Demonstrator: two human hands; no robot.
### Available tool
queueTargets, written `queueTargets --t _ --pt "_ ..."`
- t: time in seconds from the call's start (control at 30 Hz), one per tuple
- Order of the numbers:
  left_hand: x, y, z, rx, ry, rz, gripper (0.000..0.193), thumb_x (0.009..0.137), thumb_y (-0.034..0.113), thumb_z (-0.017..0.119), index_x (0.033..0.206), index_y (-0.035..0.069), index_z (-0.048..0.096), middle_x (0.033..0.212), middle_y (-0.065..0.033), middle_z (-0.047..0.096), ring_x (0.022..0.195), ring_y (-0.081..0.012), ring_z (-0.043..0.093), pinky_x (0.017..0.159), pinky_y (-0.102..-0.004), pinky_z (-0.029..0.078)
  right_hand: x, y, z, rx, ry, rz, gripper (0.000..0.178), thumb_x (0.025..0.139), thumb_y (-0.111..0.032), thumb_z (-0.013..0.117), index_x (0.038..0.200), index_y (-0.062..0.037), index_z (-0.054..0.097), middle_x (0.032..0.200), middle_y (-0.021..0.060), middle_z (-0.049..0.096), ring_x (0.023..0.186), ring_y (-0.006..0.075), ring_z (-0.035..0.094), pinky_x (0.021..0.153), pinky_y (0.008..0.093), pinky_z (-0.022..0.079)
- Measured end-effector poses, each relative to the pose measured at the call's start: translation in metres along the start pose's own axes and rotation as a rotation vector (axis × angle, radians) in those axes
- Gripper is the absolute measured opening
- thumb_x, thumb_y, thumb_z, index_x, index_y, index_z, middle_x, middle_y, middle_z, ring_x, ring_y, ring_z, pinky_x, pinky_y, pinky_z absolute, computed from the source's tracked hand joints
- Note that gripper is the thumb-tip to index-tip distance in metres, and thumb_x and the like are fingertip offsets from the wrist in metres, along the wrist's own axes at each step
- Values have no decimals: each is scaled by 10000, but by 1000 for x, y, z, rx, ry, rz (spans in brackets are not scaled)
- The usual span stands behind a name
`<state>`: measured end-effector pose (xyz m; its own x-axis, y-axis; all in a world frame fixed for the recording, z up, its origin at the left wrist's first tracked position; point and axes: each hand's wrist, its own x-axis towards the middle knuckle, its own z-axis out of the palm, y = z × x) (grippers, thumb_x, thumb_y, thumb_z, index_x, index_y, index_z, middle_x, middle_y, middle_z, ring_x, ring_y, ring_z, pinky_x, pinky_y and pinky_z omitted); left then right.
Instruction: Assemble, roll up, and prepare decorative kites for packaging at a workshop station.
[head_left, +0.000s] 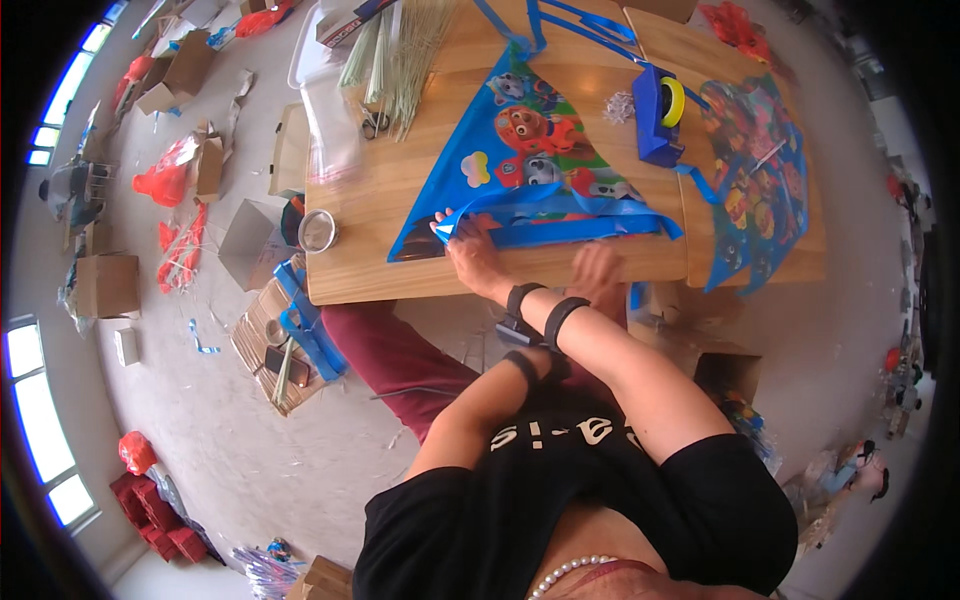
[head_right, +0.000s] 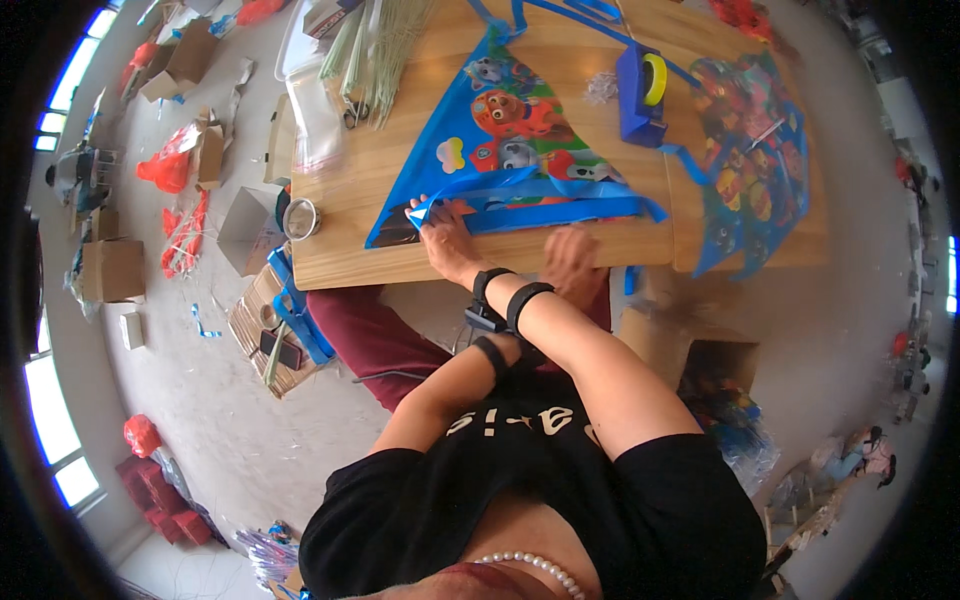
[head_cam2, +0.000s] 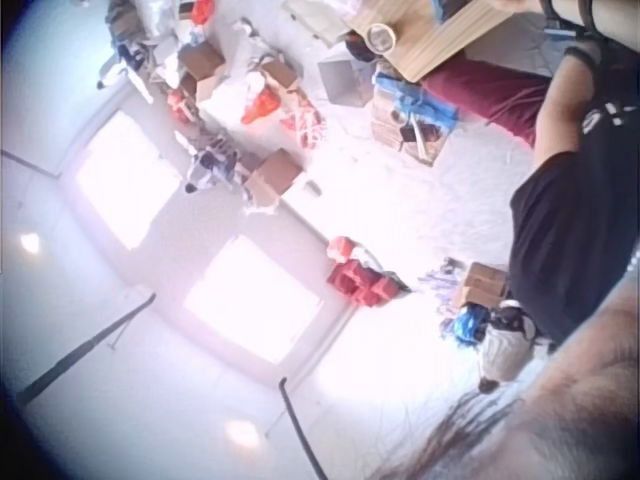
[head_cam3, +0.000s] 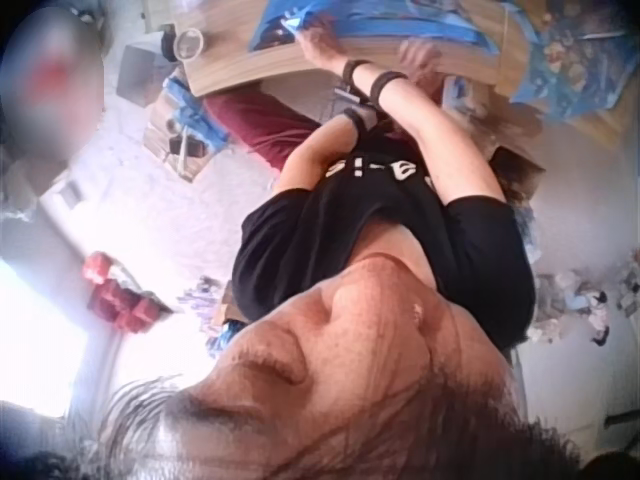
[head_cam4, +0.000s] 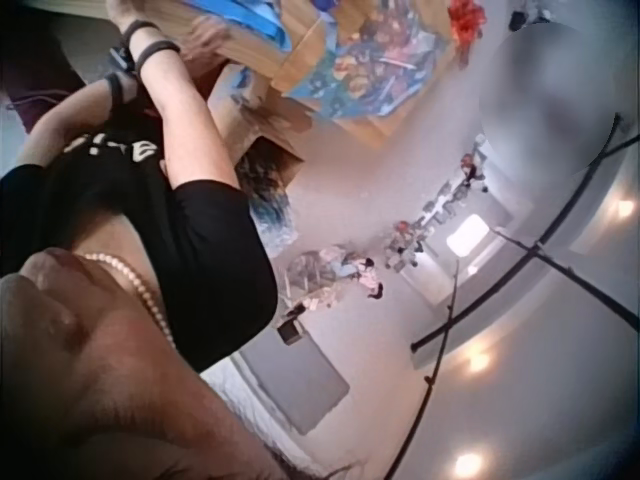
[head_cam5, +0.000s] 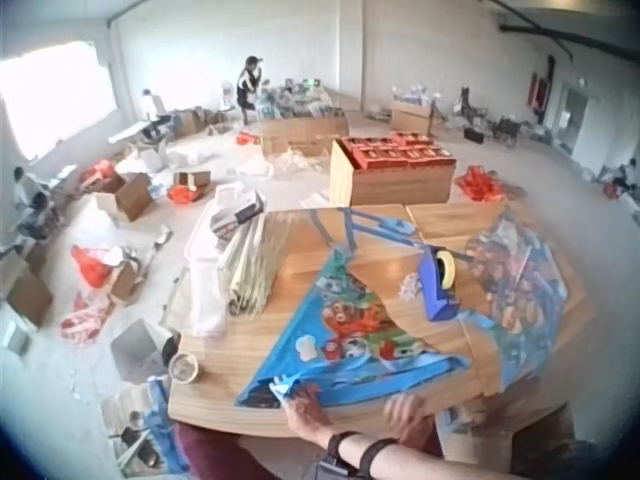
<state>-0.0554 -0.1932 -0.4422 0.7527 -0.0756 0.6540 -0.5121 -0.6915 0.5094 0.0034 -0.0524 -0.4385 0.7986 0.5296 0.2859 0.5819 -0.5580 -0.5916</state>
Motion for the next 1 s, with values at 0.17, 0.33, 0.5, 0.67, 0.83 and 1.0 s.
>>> queueTargets --t 0.17,0.33,0.5,0.67,0.83,1.0 --pt "-9 -64 -71 225 -105 -233 903 863 440 655 1524 -119 398 1645 -295 285 1555 -467 241 1244 -565 260 0 1 1 33 -74 71 426 1010 -102 503 1422 -36 590 1551 144 525 1512 313 391 1258 542 240" --pt "-3 -56 -82 417 -350 -333 1017 886 601 570 1544 -141 346 1663 -332 234 1570 -479 194 1270 -572 177 1 -2 3 -8 21 23 414 1009 -104 509 1406 -25 596 1518 145 555 1477 311 433 1256 530 247" --pt "1 -54 -83 478 -443 -467 1014 880 633 561 1568 -83 356 1665 -322 243 1581 -475 156 1270 -622 100 4 1 8 22 42 58 393 993 -98 539 1367 -15 624 1434 185 616 1403 344 503 1230 534 288" --pt "-13 -63 -81 500 -431 -396 1004 878 638 563 1577 -54 361 1665 -319 246 1585 -473 136 1263 -649 63 9 1 4 90 71 71 354 1011 -91 527 1333 0 640 1395 229 627 1307 392 567 1204 529 327" --pt "-26 -75 -80 653 -180 0 994 877 643 565 1585 -26 366 1666 -316 249 1589 -472 117 1255 -675 26 31 14 -35 450 328 299 304 1079 -219 528 1293 -30 634 1127 190 677 1003 350 620 845 443 493" --pt "-9 -57 -86 499 -611 -475 921 915 523 596 1648 74 267 1674 -313 221 1579 -484 129 1240 -695 3 19 60 -143 535 633 294 356 1114 -247 503 1360 -25 634 1274 191 712 1191 276 677 966 363 516"
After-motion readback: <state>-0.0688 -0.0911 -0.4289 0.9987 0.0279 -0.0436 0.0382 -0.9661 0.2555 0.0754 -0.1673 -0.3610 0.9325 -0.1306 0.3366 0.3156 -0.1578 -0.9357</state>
